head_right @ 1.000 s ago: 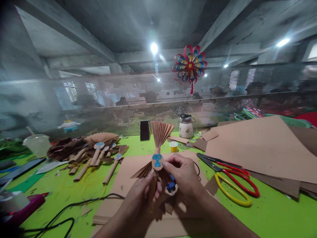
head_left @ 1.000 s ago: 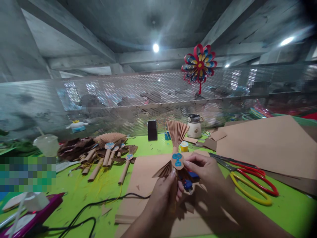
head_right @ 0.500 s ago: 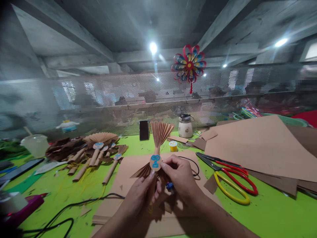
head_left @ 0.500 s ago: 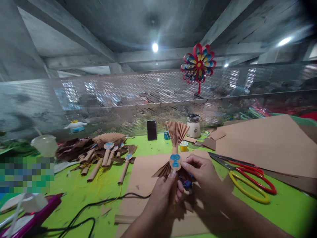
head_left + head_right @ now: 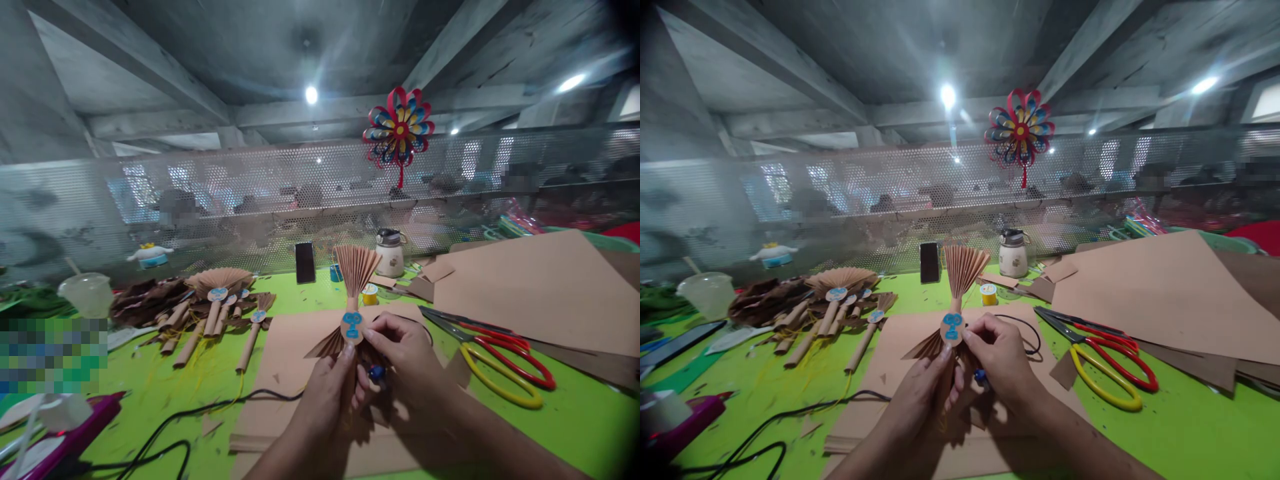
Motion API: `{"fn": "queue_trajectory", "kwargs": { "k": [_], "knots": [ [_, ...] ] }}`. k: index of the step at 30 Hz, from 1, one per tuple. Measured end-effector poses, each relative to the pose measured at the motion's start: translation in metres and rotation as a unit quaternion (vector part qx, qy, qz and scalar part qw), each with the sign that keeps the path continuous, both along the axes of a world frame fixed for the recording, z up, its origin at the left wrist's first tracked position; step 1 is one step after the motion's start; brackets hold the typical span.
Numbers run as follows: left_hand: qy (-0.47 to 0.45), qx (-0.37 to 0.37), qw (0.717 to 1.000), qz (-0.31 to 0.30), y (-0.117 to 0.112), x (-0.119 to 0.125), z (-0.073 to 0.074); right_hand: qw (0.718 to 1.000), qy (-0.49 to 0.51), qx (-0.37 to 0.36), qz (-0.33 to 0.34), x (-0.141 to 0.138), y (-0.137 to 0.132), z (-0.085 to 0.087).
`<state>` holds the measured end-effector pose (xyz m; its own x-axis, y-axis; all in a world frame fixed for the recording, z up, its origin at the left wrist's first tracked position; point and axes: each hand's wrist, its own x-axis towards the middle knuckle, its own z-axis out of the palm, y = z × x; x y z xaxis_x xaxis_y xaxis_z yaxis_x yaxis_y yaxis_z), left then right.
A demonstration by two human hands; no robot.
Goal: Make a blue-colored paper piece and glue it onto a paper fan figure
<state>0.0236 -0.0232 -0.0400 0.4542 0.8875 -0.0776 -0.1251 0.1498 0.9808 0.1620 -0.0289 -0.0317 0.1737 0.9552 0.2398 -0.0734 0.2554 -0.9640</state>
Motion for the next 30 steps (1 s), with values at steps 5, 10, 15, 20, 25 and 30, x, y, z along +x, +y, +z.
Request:
{"fn": "queue_trajectory", "kwargs": {
  "k": [5,10,15,20,25,30],
  "knots": [
    [0.01,0.017,1.0,-0.004,0.0,0.0,0.004,1.0,-0.018,0.014,-0.014,0.0,0.001,-0.003],
    [0.015,0.011,1.0,0.02,0.0,0.0,-0.001,1.0,-0.011,0.012,-0.015,-0.002,0.001,-0.004],
    [0.029,0.012,0.999,-0.002,0.002,-0.001,0.002,0.999,-0.004,0.009,-0.032,-0.004,-0.002,-0.001],
    [0.03,0.028,0.999,0.005,0.001,-0.002,0.003,1.0,-0.008,0.012,-0.019,-0.002,-0.001,-0.001],
    [0.02,0.041,0.999,0.0,0.001,-0.002,-0.004,1.0,0.005,-0.006,0.011,-0.001,0.0,-0.002],
    [0.028,0.026,0.999,-0.002,0.003,-0.001,-0.004,1.0,-0.005,-0.001,-0.002,0.0,0.0,-0.003]
  ]
}}
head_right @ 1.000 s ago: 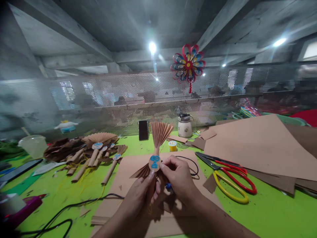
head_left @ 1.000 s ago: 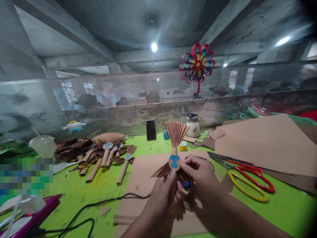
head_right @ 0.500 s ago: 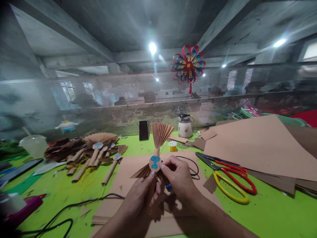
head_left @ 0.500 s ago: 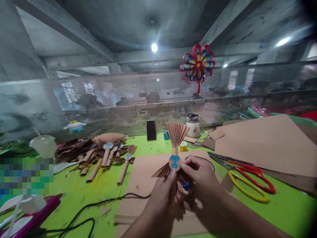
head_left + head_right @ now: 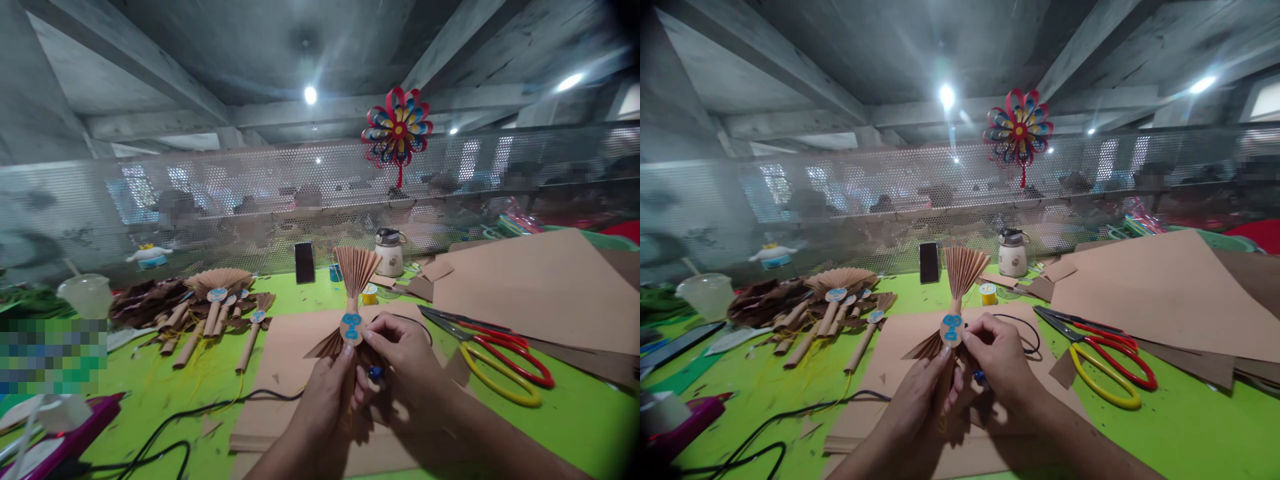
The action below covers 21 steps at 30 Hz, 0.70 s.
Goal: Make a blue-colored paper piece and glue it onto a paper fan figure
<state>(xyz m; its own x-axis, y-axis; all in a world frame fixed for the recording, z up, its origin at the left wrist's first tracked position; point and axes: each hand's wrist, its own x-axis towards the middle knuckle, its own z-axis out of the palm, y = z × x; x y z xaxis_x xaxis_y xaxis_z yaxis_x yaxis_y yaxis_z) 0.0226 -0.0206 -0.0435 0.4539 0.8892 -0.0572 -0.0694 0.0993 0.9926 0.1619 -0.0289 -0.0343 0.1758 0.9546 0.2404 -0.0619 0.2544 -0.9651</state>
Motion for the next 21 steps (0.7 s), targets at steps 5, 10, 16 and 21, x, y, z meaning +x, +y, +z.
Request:
{"fn": "queue_trajectory", "kwargs": {
  "k": [5,10,16,21],
  "knots": [
    [0.021,0.009,1.0,0.002,0.0,-0.001,0.005,1.0,-0.011,0.005,-0.004,0.0,0.002,0.001],
    [0.035,0.009,0.999,0.013,0.001,-0.001,-0.001,1.0,-0.017,0.007,-0.013,-0.001,0.001,0.001],
    [-0.005,-0.028,1.0,0.009,0.003,0.0,-0.012,0.999,-0.037,0.012,-0.012,0.0,0.001,0.002],
    [0.025,-0.004,0.999,0.028,0.005,0.0,-0.012,1.0,-0.026,0.008,0.0,0.0,0.0,0.003]
  ]
}}
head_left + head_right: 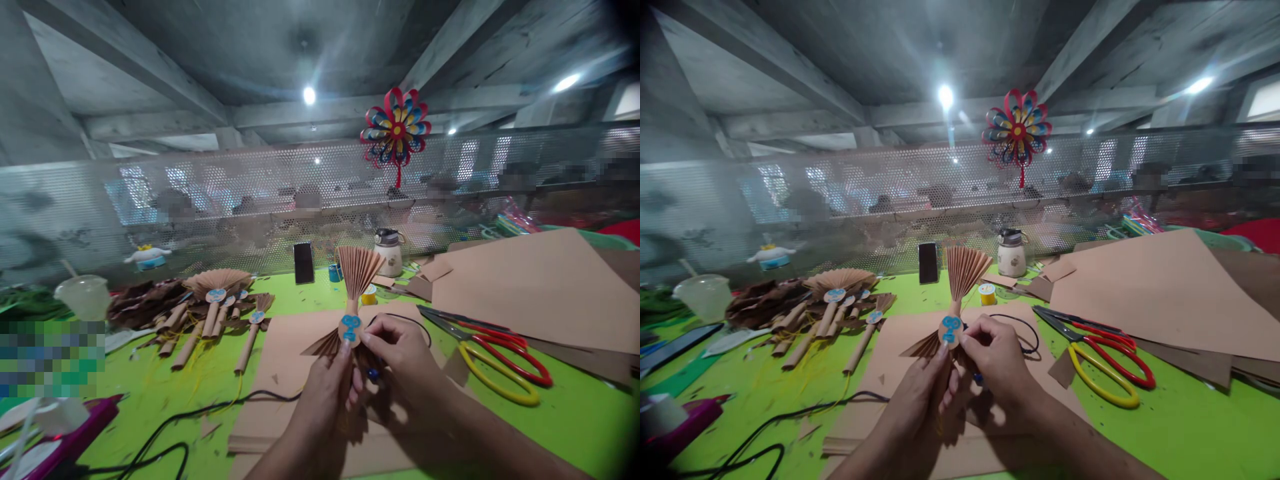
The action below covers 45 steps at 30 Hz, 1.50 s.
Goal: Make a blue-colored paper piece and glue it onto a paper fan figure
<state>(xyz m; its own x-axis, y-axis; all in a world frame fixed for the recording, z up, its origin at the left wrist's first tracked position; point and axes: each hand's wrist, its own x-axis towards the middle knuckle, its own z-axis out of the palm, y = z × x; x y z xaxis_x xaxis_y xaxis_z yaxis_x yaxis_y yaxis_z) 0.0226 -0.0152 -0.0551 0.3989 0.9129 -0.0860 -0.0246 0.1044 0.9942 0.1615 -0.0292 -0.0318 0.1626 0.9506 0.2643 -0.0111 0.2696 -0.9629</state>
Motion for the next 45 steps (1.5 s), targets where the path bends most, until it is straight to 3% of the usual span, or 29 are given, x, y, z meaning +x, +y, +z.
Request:
{"fn": "queue_trajectory", "kwargs": {
  "k": [12,30,37,45],
  "knots": [
    [-0.029,-0.057,0.998,-0.012,-0.001,0.002,-0.007,1.0,-0.02,-0.022,0.007,0.007,0.001,0.014],
    [-0.007,-0.03,0.998,-0.046,0.009,-0.001,-0.01,1.0,-0.016,0.007,0.004,0.008,0.005,0.004],
    [0.005,0.0,0.999,-0.033,0.004,-0.001,0.0,1.0,-0.01,0.007,0.01,0.008,0.002,0.009],
    [0.008,-0.013,1.0,0.01,0.004,-0.002,-0.004,0.998,-0.06,0.017,-0.021,0.0,0.002,-0.004]
  ]
}}
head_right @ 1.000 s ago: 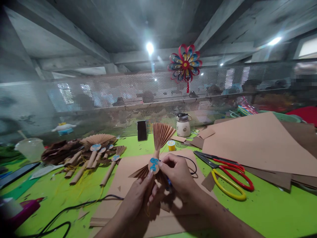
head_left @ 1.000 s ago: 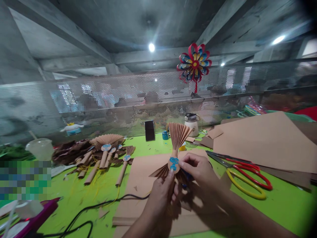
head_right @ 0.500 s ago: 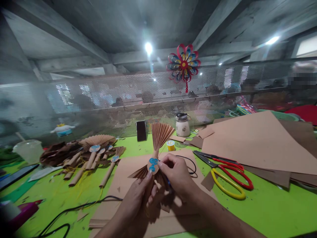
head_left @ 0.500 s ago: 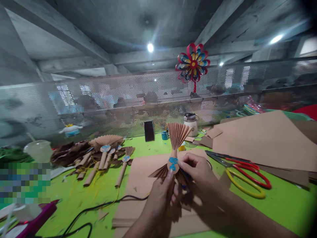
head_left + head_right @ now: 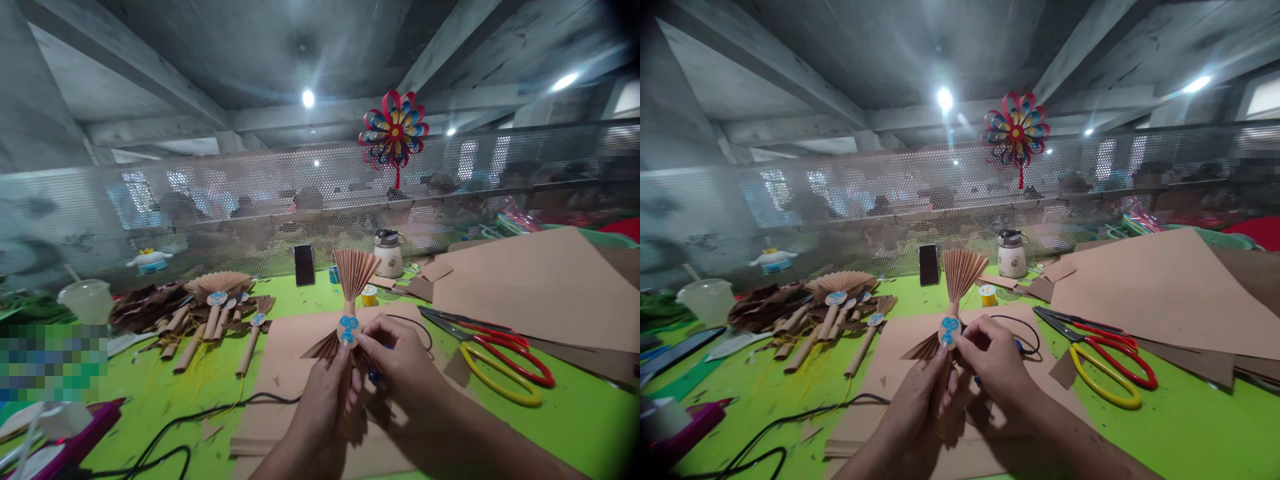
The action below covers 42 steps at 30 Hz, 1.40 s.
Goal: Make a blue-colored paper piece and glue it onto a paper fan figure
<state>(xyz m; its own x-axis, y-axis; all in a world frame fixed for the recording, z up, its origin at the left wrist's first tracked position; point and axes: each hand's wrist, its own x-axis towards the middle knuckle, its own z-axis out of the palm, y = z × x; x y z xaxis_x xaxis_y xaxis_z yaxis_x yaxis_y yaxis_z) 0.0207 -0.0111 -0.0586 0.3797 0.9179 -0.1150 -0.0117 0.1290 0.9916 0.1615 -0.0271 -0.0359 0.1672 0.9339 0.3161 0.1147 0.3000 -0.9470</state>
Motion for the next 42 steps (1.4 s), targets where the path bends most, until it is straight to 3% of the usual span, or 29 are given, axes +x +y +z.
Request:
{"fn": "queue_trajectory", "kwargs": {
  "k": [11,20,26,36,42],
  "knots": [
    [-0.023,-0.003,0.999,-0.022,0.002,0.001,-0.003,0.998,-0.055,0.006,-0.012,-0.001,-0.001,0.004],
    [-0.017,0.002,1.0,-0.013,-0.007,0.003,0.007,0.996,-0.085,0.01,-0.039,0.003,0.0,0.002],
    [-0.066,-0.005,0.997,-0.031,-0.005,0.003,0.003,0.999,-0.028,-0.004,-0.027,0.001,0.001,0.001],
    [-0.021,0.02,0.998,-0.063,-0.004,0.0,0.001,0.999,0.039,-0.033,0.013,0.004,0.003,0.0],
    [-0.011,0.042,0.998,-0.047,-0.006,0.001,0.003,0.999,0.031,-0.032,0.008,0.004,0.004,0.0]
  ]
}}
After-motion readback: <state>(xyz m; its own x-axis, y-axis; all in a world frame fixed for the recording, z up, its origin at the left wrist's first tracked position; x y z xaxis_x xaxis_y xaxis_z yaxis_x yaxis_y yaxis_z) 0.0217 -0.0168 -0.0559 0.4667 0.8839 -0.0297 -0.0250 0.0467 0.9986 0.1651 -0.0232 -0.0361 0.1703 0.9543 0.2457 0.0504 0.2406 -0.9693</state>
